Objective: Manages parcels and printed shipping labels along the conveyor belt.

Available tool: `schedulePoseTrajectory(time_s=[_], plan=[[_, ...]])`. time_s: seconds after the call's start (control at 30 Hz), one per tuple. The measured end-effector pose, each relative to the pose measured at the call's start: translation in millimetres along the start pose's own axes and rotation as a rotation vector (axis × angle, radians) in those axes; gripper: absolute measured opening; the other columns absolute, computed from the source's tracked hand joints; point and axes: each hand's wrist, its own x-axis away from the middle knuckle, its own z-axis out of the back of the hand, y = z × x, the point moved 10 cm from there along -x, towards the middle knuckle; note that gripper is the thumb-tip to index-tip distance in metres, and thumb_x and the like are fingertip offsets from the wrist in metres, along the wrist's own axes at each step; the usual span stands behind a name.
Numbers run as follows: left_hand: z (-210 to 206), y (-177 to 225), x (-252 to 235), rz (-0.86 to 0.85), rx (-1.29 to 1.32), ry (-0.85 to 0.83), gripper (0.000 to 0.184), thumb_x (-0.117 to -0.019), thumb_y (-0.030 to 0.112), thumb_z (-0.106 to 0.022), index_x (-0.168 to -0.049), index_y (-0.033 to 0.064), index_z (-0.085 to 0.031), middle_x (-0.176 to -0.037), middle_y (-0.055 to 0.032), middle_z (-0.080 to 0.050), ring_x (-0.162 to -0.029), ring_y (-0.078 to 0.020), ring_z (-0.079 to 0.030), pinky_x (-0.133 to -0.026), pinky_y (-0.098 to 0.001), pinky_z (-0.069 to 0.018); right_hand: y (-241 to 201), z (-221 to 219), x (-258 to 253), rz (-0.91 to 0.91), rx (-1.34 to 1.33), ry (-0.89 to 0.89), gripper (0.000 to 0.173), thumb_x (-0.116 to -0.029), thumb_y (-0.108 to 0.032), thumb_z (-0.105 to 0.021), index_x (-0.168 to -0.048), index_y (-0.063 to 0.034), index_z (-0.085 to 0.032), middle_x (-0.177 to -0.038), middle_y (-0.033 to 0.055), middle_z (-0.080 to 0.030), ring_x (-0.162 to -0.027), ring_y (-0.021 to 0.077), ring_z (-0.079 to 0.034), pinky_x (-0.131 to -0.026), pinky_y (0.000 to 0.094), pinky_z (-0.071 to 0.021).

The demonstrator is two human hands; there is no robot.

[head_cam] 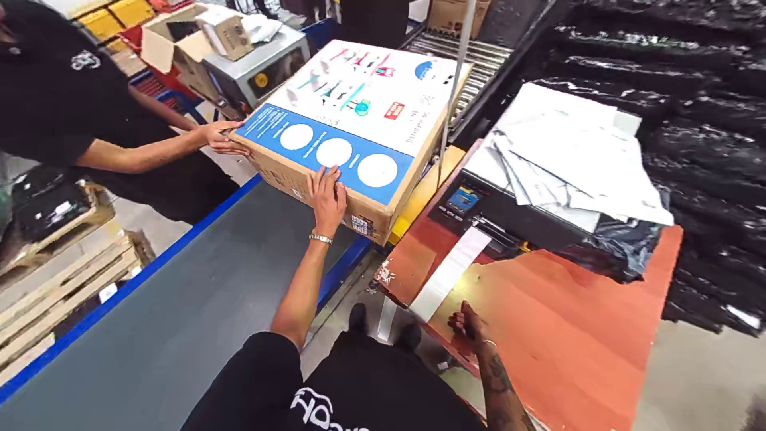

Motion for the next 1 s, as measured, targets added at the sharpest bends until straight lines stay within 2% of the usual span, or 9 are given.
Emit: schedulePoseTrajectory(time_s=[0.07,0.13,0.2,0.3,0.4,0.5,0.6,0.83,1.0], plan=[[40,24,29,0.085,-0.021,0.099,0.032,-0.0996,0.019,-0.056,-0.114,-0.0042,-0.071,-0.125,-0.0209,-0.07,-0.131,-0.0429,-0.058,-0.118,-0.0593,-0.0347,2,0,-2,-0.009,-0.003,-0.012,0.052,-0.1054,-0.048,-0.052,-0.088,-0.0008,-0.064,-0.066,0.0071,-0.066,-0.055,0.0178,-0.065,-0.052,0.0348,-0.0557],[60,69,70,0.066,0.047,0.088,0.025,-0.0947,0.017,-0.059,-0.098,-0.0051,-0.072,-0.106,-0.0214,-0.072,-0.109,-0.0364,-0.068,-0.101,-0.0486,-0.0538,1,-4,-3,-0.015,-0.005,-0.042,0.052,-0.1065,-0.048,-0.049,-0.084,-0.003,-0.063,-0.063,0.0055,-0.064,-0.052,0.0165,-0.062,-0.05,0.0335,-0.0541],[49,117,122,-0.024,0.195,-0.034,0.025,-0.0922,0.021,-0.059,-0.083,0.002,-0.072,-0.091,-0.0139,-0.075,-0.095,-0.0278,-0.071,-0.092,-0.0428,-0.0555,3,-7,-3,-0.021,-0.004,-0.068,0.051,-0.1073,-0.048,-0.047,-0.083,-0.0051,-0.061,-0.061,0.004,-0.062,-0.051,0.0151,-0.061,-0.048,0.0321,-0.053],[10,165,198,-0.154,0.388,-0.272,0.022,-0.0934,0.021,-0.063,-0.084,0.0043,-0.074,-0.094,-0.0102,-0.076,-0.103,-0.0254,-0.072,-0.099,-0.0403,-0.0555,9,-5,-12,-0.036,-0.016,-0.082,0.052,-0.1074,-0.049,-0.045,-0.082,-0.0071,-0.06,-0.059,0.0029,-0.061,-0.049,0.0142,-0.06,-0.048,0.0315,-0.053],[-32,181,245,-0.173,0.455,-0.706,0.02,-0.0952,0.021,-0.065,-0.095,0.0025,-0.073,-0.1,-0.0122,-0.074,-0.104,-0.0262,-0.07,-0.097,-0.0396,-0.0553,9,-3,-16,-0.037,-0.025,-0.069,0.053,-0.107,-0.05,-0.046,-0.082,-0.0054,-0.06,-0.061,0.0042,-0.062,-0.052,0.0167,-0.063,-0.051,0.0343,-0.0561],[-70,168,295,-0.168,0.328,-1.374,0.038,-0.1001,0.024,-0.065,-0.127,-0.0024,-0.065,-0.122,-0.0234,-0.066,-0.12,-0.0386,-0.062,-0.106,-0.0529,-0.0472,11,-4,-14,-0.033,-0.039,-0.069,0.052,-0.1069,-0.05,-0.047,-0.081,-0.0068,-0.059,-0.061,0.0033,-0.061,-0.052,0.0162,-0.062,-0.052,0.0345,-0.0562],[-83,133,322,-0.102,0.117,-1.657,0.054,-0.0958,0.026,-0.072,-0.14,-0.001,-0.056,-0.138,-0.0286,-0.057,-0.13,-0.0474,-0.053,-0.107,-0.0635,-0.0424,9,-4,-10,-0.037,-0.018,-0.057,0.052,-0.1068,-0.051,-0.046,-0.083,-0.006,-0.06,-0.062,0.0037,-0.063,-0.054,0.0164,-0.064,-0.052,0.0343,-0.0567],[-91,110,322,0.009,0.034,-1.541,0.059,-0.0967,0.026,-0.07,-0.146,0.0004,-0.051,-0.153,-0.0247,-0.046,-0.146,-0.0421,-0.038,-0.115,-0.0577,-0.0369,6,-6,-7,-0.023,0.065,-0.067,0.056,-0.1076,-0.053,-0.04,-0.087,-0.0055,-0.061,-0.064,0.0035,-0.063,-0.053,0.0143,-0.061,-0.05,0.0323,-0.0535],[-111,102,357,0.065,0.074,-1.432,0.08,-0.092,0.032,-0.075,-0.155,-0.0001,-0.039,-0.168,-0.0214,-0.024,-0.158,-0.0365,-0.014,-0.128,-0.0526,-0.0119,9,-5,-12,-0.045,0.045,-0.084,0.056,-0.1072,-0.054,-0.041,-0.083,-0.007,-0.059,-0.062,0.0033,-0.062,-0.051,0.0148,-0.06,-0.049,0.0323,-0.0528]])
